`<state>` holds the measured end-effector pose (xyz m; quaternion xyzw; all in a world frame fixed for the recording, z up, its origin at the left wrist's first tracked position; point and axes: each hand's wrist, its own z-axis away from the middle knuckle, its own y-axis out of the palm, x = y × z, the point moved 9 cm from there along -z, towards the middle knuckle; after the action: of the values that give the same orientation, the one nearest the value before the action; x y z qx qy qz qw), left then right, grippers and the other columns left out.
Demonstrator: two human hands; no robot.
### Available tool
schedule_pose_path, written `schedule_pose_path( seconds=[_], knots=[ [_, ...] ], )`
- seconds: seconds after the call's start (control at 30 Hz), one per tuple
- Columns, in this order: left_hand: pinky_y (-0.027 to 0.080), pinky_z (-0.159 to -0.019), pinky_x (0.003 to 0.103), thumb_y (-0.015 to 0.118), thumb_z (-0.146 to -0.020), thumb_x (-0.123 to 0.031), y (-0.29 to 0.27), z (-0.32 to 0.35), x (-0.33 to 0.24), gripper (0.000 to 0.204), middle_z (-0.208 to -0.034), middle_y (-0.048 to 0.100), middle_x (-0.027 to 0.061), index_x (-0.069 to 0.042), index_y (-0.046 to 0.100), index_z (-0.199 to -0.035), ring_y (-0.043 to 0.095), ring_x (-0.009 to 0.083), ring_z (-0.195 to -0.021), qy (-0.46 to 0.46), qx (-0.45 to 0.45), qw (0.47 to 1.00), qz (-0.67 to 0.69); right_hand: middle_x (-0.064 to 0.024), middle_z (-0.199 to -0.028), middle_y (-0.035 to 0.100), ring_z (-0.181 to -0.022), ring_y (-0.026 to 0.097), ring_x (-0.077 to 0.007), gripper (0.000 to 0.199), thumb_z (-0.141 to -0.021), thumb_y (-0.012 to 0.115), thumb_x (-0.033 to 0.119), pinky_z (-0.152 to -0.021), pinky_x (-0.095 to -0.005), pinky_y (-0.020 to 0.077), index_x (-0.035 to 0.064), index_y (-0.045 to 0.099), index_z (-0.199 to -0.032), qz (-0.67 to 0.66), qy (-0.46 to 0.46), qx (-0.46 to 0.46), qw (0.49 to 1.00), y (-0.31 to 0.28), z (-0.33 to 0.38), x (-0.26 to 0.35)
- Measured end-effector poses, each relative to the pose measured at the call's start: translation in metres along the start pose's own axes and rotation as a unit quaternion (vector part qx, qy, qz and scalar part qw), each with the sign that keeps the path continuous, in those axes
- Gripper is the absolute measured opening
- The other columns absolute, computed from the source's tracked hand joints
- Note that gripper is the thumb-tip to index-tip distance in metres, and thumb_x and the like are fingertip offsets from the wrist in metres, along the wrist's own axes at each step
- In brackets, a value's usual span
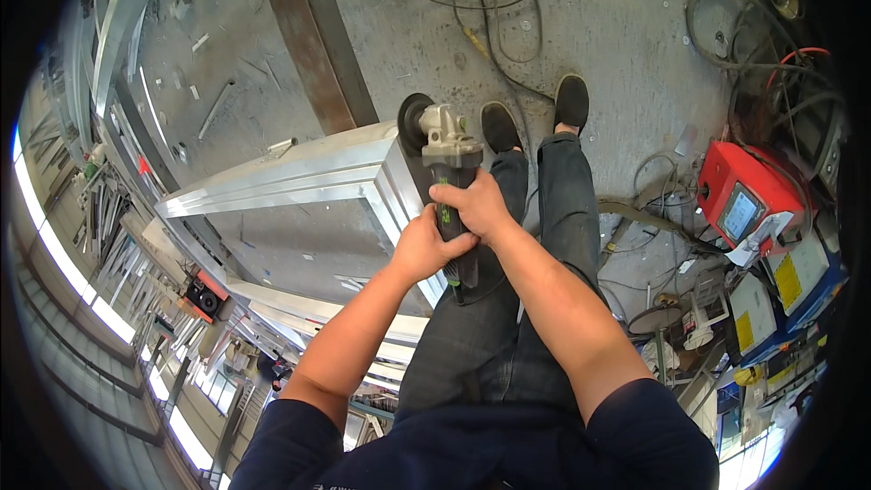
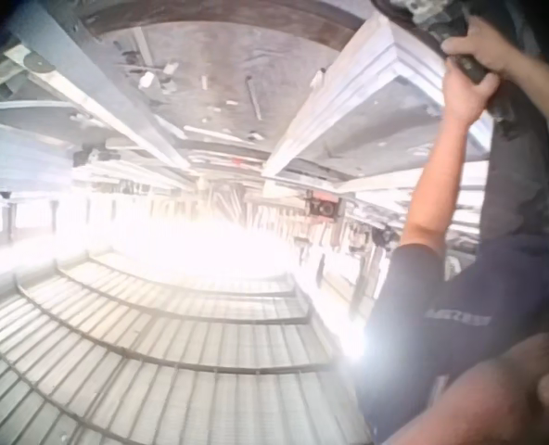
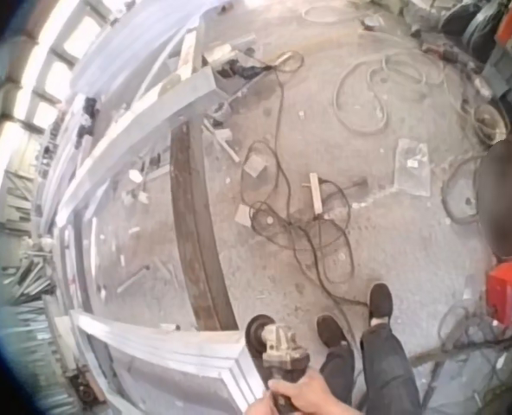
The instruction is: The person uses an angle grinder to smooth the edges and corners of a large white metal frame. They reposition the frame several times to access different sides and continue grinding along the edges.
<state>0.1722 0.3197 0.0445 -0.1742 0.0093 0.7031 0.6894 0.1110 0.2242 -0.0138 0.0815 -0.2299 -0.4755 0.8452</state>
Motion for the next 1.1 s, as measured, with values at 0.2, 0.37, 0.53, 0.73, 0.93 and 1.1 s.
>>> schedule_pose_path(
  seconds=[0.2, 0.37, 0.53, 0.73, 0.93, 1.1],
  knots=[
    [0.055, -0.091, 0.036, 0.086, -0.075, -0.045, 0.014, 0.0, -0.007, 0.079, -0.109, 0.072, 0.0179, 0.007, 0.055, -0.125, 0.071, 0.0238, -0.102, 0.001, -0.008, 0.999, 0.045, -0.0082, -0.107, 0.067, -0.093, 0.063, -0.0165, 0.053, -0.079, 0.081, 0.019, -0.084, -0.0326, 0.0525, -0.0038, 0.061, -0.122, 0.032, -0.01, 0.026, 0.999, -0.008, 0.0, 0.01],
    [0.053, -0.096, 0.036, 0.087, -0.08, -0.04, 0.018, -0.012, -0.06, 0.077, -0.12, 0.069, 0.0153, 0.007, 0.052, -0.131, 0.067, 0.0217, -0.112, 0.034, 0.012, 0.979, 0.198, -0.0091, -0.106, 0.067, -0.093, 0.063, -0.0168, 0.051, -0.078, 0.081, 0.019, -0.083, -0.0338, 0.0532, -0.0034, 0.062, -0.12, 0.1, -0.023, 0.03, 0.994, -0.022, 0.005, 0.099],
    [0.053, -0.089, 0.04, 0.09, -0.078, -0.041, 0.02, -0.037, -0.131, 0.088, -0.124, 0.063, 0.0044, -0.01, 0.04, -0.144, 0.065, 0.0187, -0.108, 0.039, 0.08, 0.836, 0.541, -0.0129, -0.099, 0.069, -0.085, 0.066, -0.0215, 0.053, -0.073, 0.081, 0.02, -0.077, -0.0358, 0.0544, -0.0055, 0.063, -0.117, 0.306, 0.033, 0.069, 0.949, -0.024, -0.023, 0.165],
    [0.054, -0.096, 0.044, 0.085, -0.085, -0.031, 0.009, -0.064, -0.134, 0.066, -0.125, 0.067, 0.006, -0.008, 0.052, -0.138, 0.066, 0.0239, -0.114, 0.024, 0.12, 0.768, 0.629, -0.018, -0.099, 0.071, -0.087, 0.068, -0.026, 0.057, -0.068, 0.083, 0.023, -0.078, -0.0373, 0.0546, -0.0096, 0.065, -0.111, 0.463, 0.084, 0.101, 0.876, 0.002, -0.062, 0.176],
    [0.057, -0.086, 0.043, 0.083, -0.088, -0.02, -0.01, -0.085, -0.123, 0.038, -0.112, 0.071, 0.0031, -0.012, 0.065, -0.12, 0.07, 0.0202, -0.1, -0.03, 0.117, 0.735, 0.667, -0.0236, -0.099, 0.073, -0.091, 0.071, -0.0317, 0.053, -0.068, 0.083, 0.028, -0.082, -0.039, 0.0545, -0.0119, 0.072, -0.101, 0.559, 0.107, 0.123, 0.813, 0.024, -0.103, 0.166],
    [0.058, -0.083, 0.043, 0.08, -0.09, -0.019, -0.013, -0.093, -0.118, 0.032, -0.109, 0.072, 0.0042, -0.01, 0.065, -0.117, 0.07, 0.0203, -0.099, -0.062, 0.124, 0.697, 0.704, -0.0251, -0.097, 0.073, -0.09, 0.071, -0.0325, 0.053, -0.066, 0.082, 0.027, -0.081, -0.0395, 0.0549, -0.0117, 0.072, -0.101, 0.598, 0.125, 0.163, 0.774, 0.045, -0.112, 0.17]
  ],
)
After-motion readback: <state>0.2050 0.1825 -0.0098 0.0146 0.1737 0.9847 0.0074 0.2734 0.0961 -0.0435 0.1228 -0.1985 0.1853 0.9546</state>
